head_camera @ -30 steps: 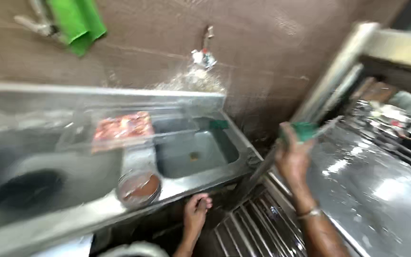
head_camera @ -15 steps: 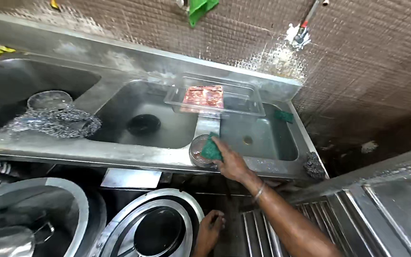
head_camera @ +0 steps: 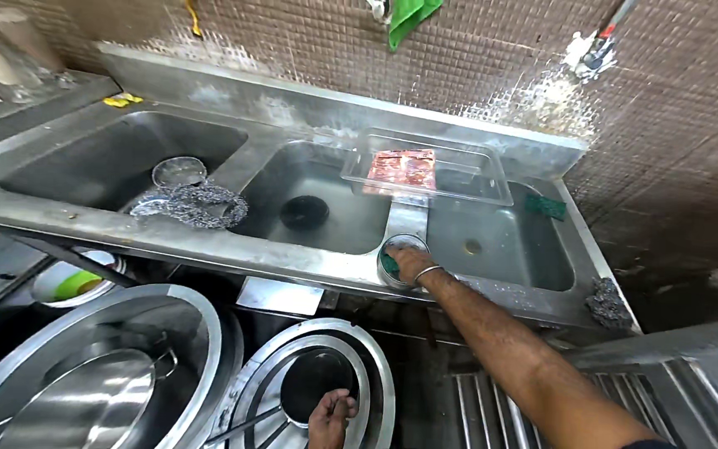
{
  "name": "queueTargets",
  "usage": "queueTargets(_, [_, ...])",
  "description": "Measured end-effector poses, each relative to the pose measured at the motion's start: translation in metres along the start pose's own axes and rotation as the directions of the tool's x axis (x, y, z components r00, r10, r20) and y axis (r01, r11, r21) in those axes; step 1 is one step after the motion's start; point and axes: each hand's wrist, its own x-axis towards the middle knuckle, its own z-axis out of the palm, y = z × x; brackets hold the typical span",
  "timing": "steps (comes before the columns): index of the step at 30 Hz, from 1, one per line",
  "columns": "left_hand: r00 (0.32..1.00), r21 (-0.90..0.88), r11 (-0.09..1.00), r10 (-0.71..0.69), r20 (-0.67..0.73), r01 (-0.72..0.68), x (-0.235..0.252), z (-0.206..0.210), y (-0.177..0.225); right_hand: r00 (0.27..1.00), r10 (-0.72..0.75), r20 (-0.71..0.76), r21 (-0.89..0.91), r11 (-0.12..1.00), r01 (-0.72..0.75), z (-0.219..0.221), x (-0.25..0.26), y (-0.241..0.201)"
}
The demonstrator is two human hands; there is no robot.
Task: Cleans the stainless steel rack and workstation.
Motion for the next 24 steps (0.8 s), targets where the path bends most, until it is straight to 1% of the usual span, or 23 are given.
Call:
queueTargets(3, [1.0,-0.009,1.0,0.01,0.022,-0.009,0.006,0.009,0.005,1.0,-0.027,-0.01,-0.011,1.0,0.027,-0.007,0.001,0.003])
queueTargets(5, [0.999,-0.004,1.0,0.026,0.039,-0.025,0.008,0.018,0.014,0.996,-0.08,-0.044,0.055,0.995,0.082,-0.011,0.002,0.011])
queueTargets(7, [0.996,-0.005,0.999,0.045,0.076,-0.044,0.011,0.027,0.023,0.985,-0.109,-0.133,0.174,0.976,0.132,-0.017,-0.002,0.02])
queueTargets(9, [0.992,-0.006,0.999,0.052,0.118,-0.052,0.013,0.037,0.029,0.971,-0.058,-0.231,0.354,0.925,0.139,-0.026,-0.017,0.028])
queueTargets(10, [0.989,-0.014,0.998,0.056,0.139,-0.055,0.015,0.042,0.033,0.96,-0.018,-0.278,0.47,0.869,0.153,-0.031,-0.027,0.03])
queueTargets(12, [0.979,-0.048,0.997,0.061,0.193,-0.053,0.017,0.055,0.045,0.936,0.08,-0.344,0.69,0.698,0.194,-0.037,-0.051,0.038])
queueTargets(13, [0.971,-0.06,0.997,0.064,0.23,-0.051,0.017,0.062,0.05,0.929,0.14,-0.344,0.782,0.591,0.2,-0.037,-0.064,0.043])
queueTargets(15, [0.945,-0.053,0.998,0.054,0.324,-0.039,0.019,0.079,0.064,0.921,0.268,-0.283,0.921,0.345,0.182,-0.033,-0.097,0.055])
queueTargets(17, [0.906,-0.083,0.997,0.028,0.422,0.007,0.019,0.099,0.079,0.91,0.353,-0.218,0.976,0.063,0.21,-0.015,-0.127,0.067])
queueTargets(19, [0.867,-0.099,0.991,-0.031,0.498,0.092,0.019,0.125,0.095,0.901,0.398,-0.173,0.953,-0.164,0.256,0.009,-0.156,0.078])
queueTargets(20, [0.843,-0.102,0.986,-0.06,0.534,0.135,0.018,0.14,0.102,0.895,0.42,-0.15,0.929,-0.251,0.274,0.023,-0.17,0.082])
queueTargets(21, [0.813,-0.113,0.977,-0.081,0.577,0.178,0.018,0.154,0.105,0.889,0.439,-0.13,0.909,-0.306,0.284,0.038,-0.184,0.085])
queueTargets(22, [0.774,-0.135,0.965,-0.092,0.626,0.223,0.017,0.169,0.107,0.884,0.453,-0.114,0.899,-0.332,0.286,0.053,-0.199,0.087])
queueTargets(24, [0.702,-0.193,0.915,-0.123,0.702,0.354,0.013,0.199,0.107,0.877,0.476,-0.06,0.858,-0.424,0.289,0.08,-0.223,0.09])
